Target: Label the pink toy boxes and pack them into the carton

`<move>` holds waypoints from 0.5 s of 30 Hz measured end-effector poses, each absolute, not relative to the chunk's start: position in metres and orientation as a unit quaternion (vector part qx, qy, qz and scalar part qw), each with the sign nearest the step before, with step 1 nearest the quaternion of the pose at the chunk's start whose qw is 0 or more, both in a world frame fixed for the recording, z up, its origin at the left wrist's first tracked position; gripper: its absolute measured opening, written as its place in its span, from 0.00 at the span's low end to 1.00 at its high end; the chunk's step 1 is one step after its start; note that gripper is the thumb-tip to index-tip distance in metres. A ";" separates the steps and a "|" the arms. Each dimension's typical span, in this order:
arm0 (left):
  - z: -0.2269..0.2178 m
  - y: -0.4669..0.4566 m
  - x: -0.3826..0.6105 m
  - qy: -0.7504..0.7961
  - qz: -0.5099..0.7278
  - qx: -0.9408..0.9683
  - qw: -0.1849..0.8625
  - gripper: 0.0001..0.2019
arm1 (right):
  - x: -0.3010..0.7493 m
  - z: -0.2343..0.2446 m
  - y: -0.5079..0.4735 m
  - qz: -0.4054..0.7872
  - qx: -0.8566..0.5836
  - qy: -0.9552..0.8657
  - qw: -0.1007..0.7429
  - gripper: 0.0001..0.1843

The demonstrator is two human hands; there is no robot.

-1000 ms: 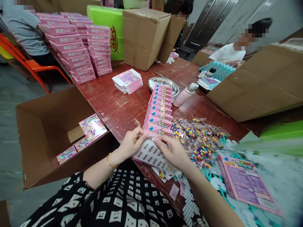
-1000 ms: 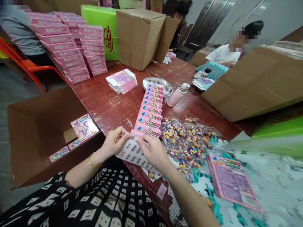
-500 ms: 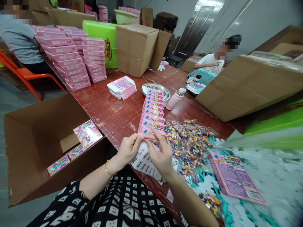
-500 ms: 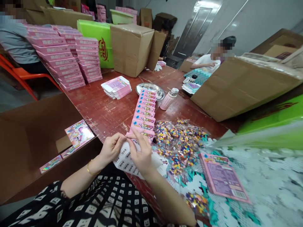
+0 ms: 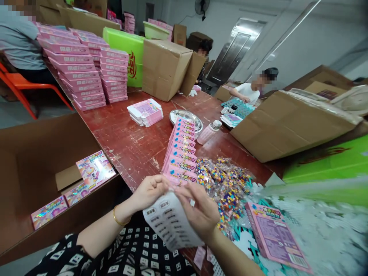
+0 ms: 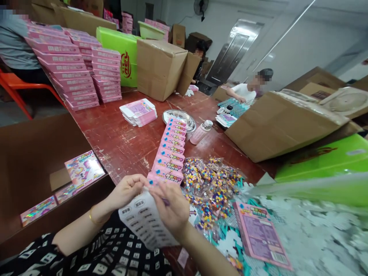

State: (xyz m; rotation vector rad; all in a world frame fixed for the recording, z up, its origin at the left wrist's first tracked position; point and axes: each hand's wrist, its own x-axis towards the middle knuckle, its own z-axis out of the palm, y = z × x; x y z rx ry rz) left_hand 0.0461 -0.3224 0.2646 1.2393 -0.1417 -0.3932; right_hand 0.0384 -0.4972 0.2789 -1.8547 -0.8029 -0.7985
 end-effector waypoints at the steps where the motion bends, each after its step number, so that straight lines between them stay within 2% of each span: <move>1: 0.266 -0.320 0.046 -0.078 -0.200 0.577 0.788 0.29 | 0.041 0.279 -0.495 -0.311 -0.763 -0.299 0.481 0.35; 3: 0.269 -0.317 0.046 -0.088 -0.224 0.592 0.769 0.25 | 0.046 0.277 -0.493 -0.304 -0.774 -0.279 0.480 0.34; 5: 0.271 -0.314 0.048 -0.082 -0.231 0.600 0.762 0.21 | 0.050 0.275 -0.494 -0.344 -0.771 -0.318 0.431 0.36; 7: 0.272 -0.311 0.050 -0.077 -0.249 0.576 0.775 0.23 | 0.052 0.272 -0.496 -0.385 -0.761 -0.382 0.356 0.39; 9: 0.273 -0.310 0.050 -0.085 -0.269 0.545 0.790 0.26 | 0.055 0.271 -0.497 -0.408 -0.756 -0.402 0.316 0.42; 13: 0.273 -0.311 0.049 -0.083 -0.250 0.536 0.802 0.31 | 0.056 0.269 -0.497 -0.421 -0.766 -0.354 0.333 0.43; 15: 0.272 -0.313 0.050 -0.051 -0.241 0.532 0.810 0.32 | 0.048 0.269 -0.500 -0.417 -0.759 -0.387 0.316 0.44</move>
